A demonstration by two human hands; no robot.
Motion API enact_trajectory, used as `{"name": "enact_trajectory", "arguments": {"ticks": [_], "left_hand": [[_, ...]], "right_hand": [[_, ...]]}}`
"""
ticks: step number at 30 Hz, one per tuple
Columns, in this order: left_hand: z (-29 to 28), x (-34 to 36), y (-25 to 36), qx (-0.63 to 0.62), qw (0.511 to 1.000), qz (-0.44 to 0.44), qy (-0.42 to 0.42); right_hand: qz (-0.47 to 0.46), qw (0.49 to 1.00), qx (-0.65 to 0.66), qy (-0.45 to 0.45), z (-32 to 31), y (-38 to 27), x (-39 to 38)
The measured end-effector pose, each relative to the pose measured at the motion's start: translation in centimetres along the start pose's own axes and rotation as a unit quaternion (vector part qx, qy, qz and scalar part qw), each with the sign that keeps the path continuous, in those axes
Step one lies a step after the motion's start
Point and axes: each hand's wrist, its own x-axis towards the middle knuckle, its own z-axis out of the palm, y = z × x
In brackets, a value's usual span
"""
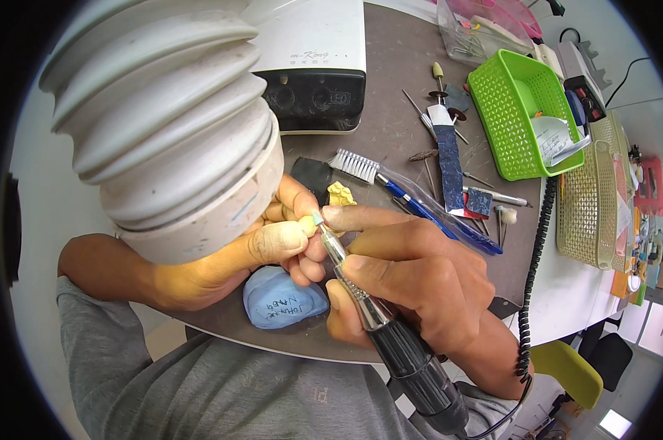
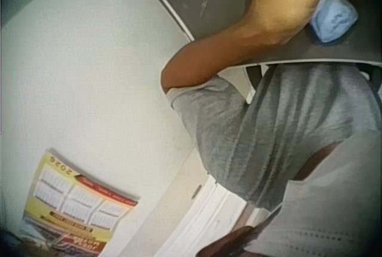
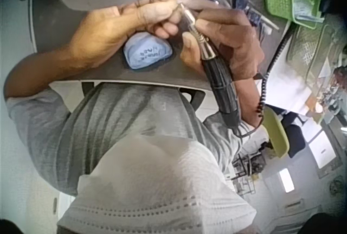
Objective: The recorder uses a hand tool and a rotary dental drill to trim and refine a plaster dental model.
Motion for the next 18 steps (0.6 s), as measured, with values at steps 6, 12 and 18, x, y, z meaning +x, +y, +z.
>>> {"name": "enact_trajectory", "arguments": {"ticks": [6, 12, 18], "left_hand": [[-0.6, -0.1, -0.2, 0.015, 1.000, -0.008, 0.019], [-0.1, 0.3, 0.1, 0.005, 1.000, 0.000, 0.008], [0.0, 0.4, -0.2, 0.003, 0.999, 0.030, 0.025]], "right_hand": [[-0.001, 1.000, 0.008, -0.008, 0.2, 0.4, 0.1], [0.001, 1.000, -0.004, -0.021, -0.6, 0.0, 0.5], [-0.004, 1.000, 0.026, 0.017, -1.0, 0.1, 0.1]]}}
